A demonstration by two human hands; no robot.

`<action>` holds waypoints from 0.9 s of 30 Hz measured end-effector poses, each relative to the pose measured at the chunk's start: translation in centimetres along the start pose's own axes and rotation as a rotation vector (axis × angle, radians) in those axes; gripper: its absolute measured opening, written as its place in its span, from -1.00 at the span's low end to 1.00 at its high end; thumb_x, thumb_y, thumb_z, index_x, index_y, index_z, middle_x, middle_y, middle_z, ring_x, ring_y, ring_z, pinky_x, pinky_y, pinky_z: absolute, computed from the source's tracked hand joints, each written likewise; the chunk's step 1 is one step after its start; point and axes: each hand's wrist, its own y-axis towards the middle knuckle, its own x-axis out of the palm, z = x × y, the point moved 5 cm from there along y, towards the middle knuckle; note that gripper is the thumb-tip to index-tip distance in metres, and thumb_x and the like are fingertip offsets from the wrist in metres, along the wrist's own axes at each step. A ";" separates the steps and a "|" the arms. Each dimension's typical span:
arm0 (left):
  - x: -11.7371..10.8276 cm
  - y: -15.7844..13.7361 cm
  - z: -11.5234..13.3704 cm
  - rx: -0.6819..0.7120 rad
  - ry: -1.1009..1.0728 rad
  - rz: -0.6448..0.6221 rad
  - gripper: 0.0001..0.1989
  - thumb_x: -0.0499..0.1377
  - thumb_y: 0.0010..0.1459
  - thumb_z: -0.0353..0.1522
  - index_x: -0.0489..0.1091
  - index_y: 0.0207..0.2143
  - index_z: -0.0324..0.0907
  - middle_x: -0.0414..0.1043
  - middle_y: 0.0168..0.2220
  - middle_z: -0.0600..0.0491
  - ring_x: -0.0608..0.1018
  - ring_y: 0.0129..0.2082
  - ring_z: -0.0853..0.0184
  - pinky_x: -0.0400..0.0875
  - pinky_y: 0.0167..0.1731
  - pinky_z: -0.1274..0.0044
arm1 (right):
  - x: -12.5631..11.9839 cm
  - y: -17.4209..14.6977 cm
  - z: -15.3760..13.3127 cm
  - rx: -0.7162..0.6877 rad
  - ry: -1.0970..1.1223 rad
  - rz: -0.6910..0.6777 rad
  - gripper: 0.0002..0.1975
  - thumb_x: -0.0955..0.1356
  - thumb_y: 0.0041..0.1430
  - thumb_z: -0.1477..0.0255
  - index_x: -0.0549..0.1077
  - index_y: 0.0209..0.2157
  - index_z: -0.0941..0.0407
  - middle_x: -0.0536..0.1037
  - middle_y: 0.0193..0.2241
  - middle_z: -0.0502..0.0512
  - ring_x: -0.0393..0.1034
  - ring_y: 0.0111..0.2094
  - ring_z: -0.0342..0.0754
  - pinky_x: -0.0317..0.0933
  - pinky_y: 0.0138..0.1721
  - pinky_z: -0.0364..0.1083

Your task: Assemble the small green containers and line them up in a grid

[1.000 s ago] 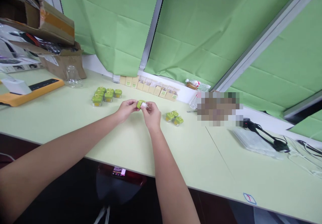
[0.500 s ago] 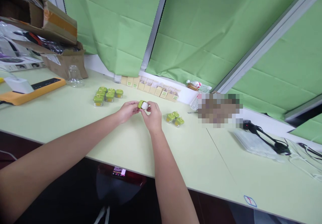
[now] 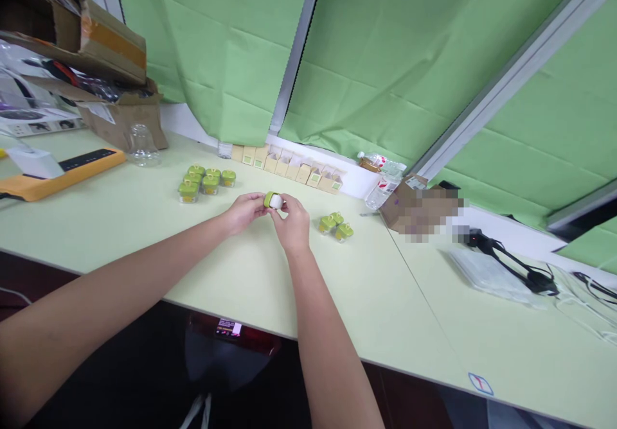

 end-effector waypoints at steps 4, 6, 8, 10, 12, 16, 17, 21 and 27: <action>0.0 0.1 0.0 0.013 0.003 -0.014 -0.80 0.32 -0.02 -0.35 0.47 -0.36 -0.30 0.49 -0.40 -0.01 0.51 -0.41 0.42 0.37 -0.22 0.50 | 0.1 -0.2 -0.2 0.043 -0.035 -0.013 -0.64 0.41 0.12 0.34 0.45 -0.02 0.07 0.58 -0.21 0.13 0.48 -0.26 0.01 0.40 -0.10 0.05; 0.0 0.1 0.0 0.019 -0.003 -0.008 -0.80 0.33 -0.02 -0.35 0.47 -0.36 -0.30 0.48 -0.41 0.00 0.50 -0.42 0.43 0.37 -0.23 0.51 | 0.2 -0.3 -0.3 0.041 -0.016 -0.030 -0.61 0.39 0.15 0.33 0.43 0.03 0.06 0.57 -0.12 0.15 0.48 -0.19 0.03 0.38 -0.05 0.08; 0.0 0.0 0.1 0.023 -0.015 0.002 -0.79 0.34 -0.03 -0.35 0.47 -0.36 -0.30 0.49 -0.40 -0.01 0.50 -0.42 0.43 0.38 -0.22 0.50 | 0.3 -0.3 -0.5 0.046 0.048 -0.031 -0.58 0.38 0.16 0.30 0.42 0.06 0.07 0.53 -0.03 0.17 0.45 -0.12 0.04 0.37 0.00 0.07; 0.1 0.0 0.2 0.031 -0.024 0.014 -0.79 0.35 -0.04 -0.35 0.47 -0.36 -0.29 0.48 -0.40 0.00 0.49 -0.42 0.43 0.39 -0.22 0.50 | 0.3 -0.2 -0.4 0.099 0.152 -0.008 -0.55 0.41 0.13 0.26 0.43 0.05 0.08 0.50 0.00 0.18 0.44 -0.08 0.03 0.38 0.00 0.05; 0.2 -0.1 0.3 0.038 -0.008 0.012 -0.79 0.35 -0.04 -0.34 0.47 -0.37 -0.29 0.47 -0.42 0.01 0.48 -0.43 0.44 0.39 -0.24 0.50 | 0.5 -0.2 0.2 0.224 0.283 0.027 -0.55 0.42 0.10 0.21 0.44 0.00 0.10 0.50 -0.02 0.19 0.45 -0.10 0.02 0.41 -0.05 0.03; 0.6 -0.2 0.4 0.057 0.081 -0.026 -0.79 0.33 0.01 -0.30 0.47 -0.41 -0.29 0.43 -0.47 0.04 0.46 -0.46 0.44 0.38 -0.29 0.51 | 1.3 -0.2 1.4 0.531 0.592 -0.003 -0.54 0.46 0.03 0.16 0.44 -0.09 0.13 0.53 -0.14 0.16 0.48 -0.18 -0.02 0.47 -0.14 0.02; 0.6 -0.2 0.4 0.062 0.093 -0.039 -0.79 0.33 0.02 -0.29 0.47 -0.42 -0.29 0.42 -0.48 0.04 0.45 -0.47 0.44 0.39 -0.30 0.51 | 1.5 -0.2 1.4 0.578 0.666 -0.037 -0.53 0.48 0.01 0.18 0.44 -0.10 0.13 0.55 -0.19 0.14 0.49 -0.20 -0.03 0.47 -0.15 0.02; 0.6 -0.2 0.5 0.040 0.037 -0.080 -0.81 0.33 0.02 -0.33 0.47 -0.39 -0.31 0.42 -0.49 0.05 0.44 -0.49 0.46 0.39 -0.31 0.53 | 1.3 -0.1 1.3 0.654 0.874 -0.098 -0.60 0.50 0.00 0.25 0.46 -0.15 0.14 0.58 -0.28 0.09 0.53 -0.26 -0.05 0.46 -0.10 0.02; 0.9 -0.5 0.7 -0.044 -0.049 -0.088 -0.86 0.31 0.03 -0.45 0.49 -0.32 -0.33 0.45 -0.45 0.02 0.46 -0.49 0.48 0.39 -0.32 0.56 | 0.9 -0.1 1.7 0.728 0.996 -0.076 -0.80 0.41 0.17 0.31 0.47 -0.24 0.16 0.61 -0.32 0.13 0.56 -0.32 -0.05 0.46 -0.09 0.01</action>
